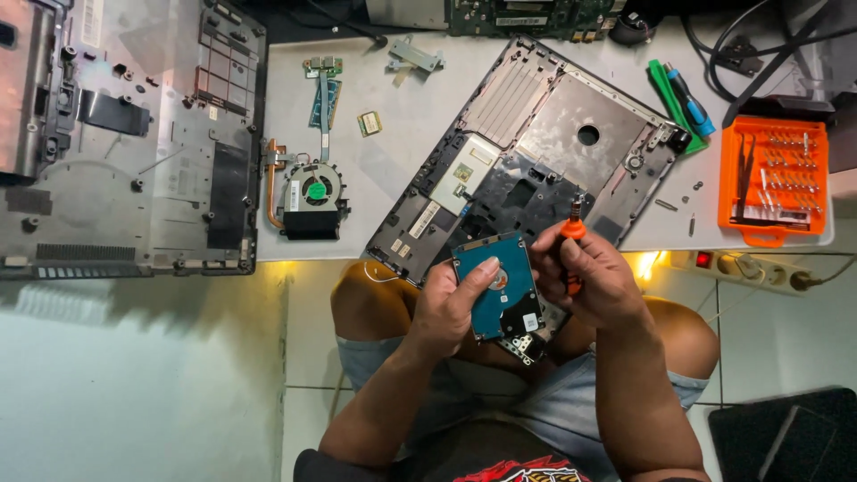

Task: A person uses a precision screwdriver to remove screws from a hard drive inside a laptop chassis on a repair bench.

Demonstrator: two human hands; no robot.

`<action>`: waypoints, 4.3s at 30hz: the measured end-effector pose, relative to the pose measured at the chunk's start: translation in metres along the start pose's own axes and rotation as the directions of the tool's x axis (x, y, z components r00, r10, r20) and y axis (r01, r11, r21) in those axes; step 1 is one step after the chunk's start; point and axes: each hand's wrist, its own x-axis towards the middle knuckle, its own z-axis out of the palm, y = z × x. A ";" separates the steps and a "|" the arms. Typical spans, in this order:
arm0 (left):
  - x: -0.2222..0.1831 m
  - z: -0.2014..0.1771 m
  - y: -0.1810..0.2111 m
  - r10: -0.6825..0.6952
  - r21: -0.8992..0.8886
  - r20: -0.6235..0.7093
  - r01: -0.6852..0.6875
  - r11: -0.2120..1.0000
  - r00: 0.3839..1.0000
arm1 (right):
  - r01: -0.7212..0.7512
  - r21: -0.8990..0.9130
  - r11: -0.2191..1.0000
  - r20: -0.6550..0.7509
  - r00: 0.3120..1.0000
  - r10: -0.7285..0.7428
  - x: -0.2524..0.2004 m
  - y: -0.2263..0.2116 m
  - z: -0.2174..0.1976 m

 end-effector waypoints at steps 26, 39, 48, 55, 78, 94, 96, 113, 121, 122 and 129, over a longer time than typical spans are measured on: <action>-0.008 -0.010 -0.024 0.114 -0.203 0.131 -0.085 0.975 0.985 | 0.113 -0.308 0.945 0.042 0.994 -0.105 -0.033 -0.002 -0.021; -0.010 0.022 0.008 0.338 -0.210 0.352 -0.278 0.937 0.873 | 0.197 -0.279 0.940 0.077 0.980 -0.183 -0.026 -0.019 -0.003; 0.028 0.004 0.027 0.377 -0.307 0.380 -0.269 0.913 0.845 | 0.163 -0.405 0.900 -0.110 0.968 -0.225 -0.038 -0.041 -0.017; 0.027 -0.041 0.049 0.187 -0.357 0.375 -0.045 0.933 0.908 | 0.168 -0.379 0.910 -0.246 0.930 -0.274 -0.048 -0.062 -0.022; 0.031 -0.006 0.022 0.107 -0.432 0.166 -0.025 0.901 0.980 | 0.124 -0.433 0.893 -0.372 0.878 -0.302 -0.082 -0.085 -0.066; 0.058 0.006 0.022 0.034 -0.333 0.096 0.000 0.943 0.995 | -0.119 -0.655 0.746 -0.470 0.838 -0.279 -0.082 -0.076 -0.069; 0.056 0.007 0.023 -0.002 -0.359 0.083 0.032 0.933 0.997 | -0.134 -0.678 0.723 -0.443 0.859 -0.256 -0.082 -0.072 -0.064; 0.013 -0.024 0.020 -0.083 -0.473 0.177 0.158 0.866 0.981 | -0.012 -0.991 0.132 -0.022 0.997 -0.074 -0.065 -0.070 0.003; 0.003 -0.026 0.009 -0.088 -0.494 0.197 0.176 0.852 0.977 | -0.218 -0.974 -0.054 -0.209 0.969 -0.132 -0.080 -0.068 -0.007; 0.003 -0.026 0.009 -0.087 -0.469 0.191 0.169 0.867 0.978 | -0.222 -0.975 -0.011 -0.219 0.969 -0.110 -0.080 -0.069 -0.008; 0.002 -0.027 0.002 -0.066 -0.425 0.244 0.168 0.889 0.968 | -0.082 -0.995 0.056 -0.089 0.986 -0.138 -0.083 -0.066 -0.011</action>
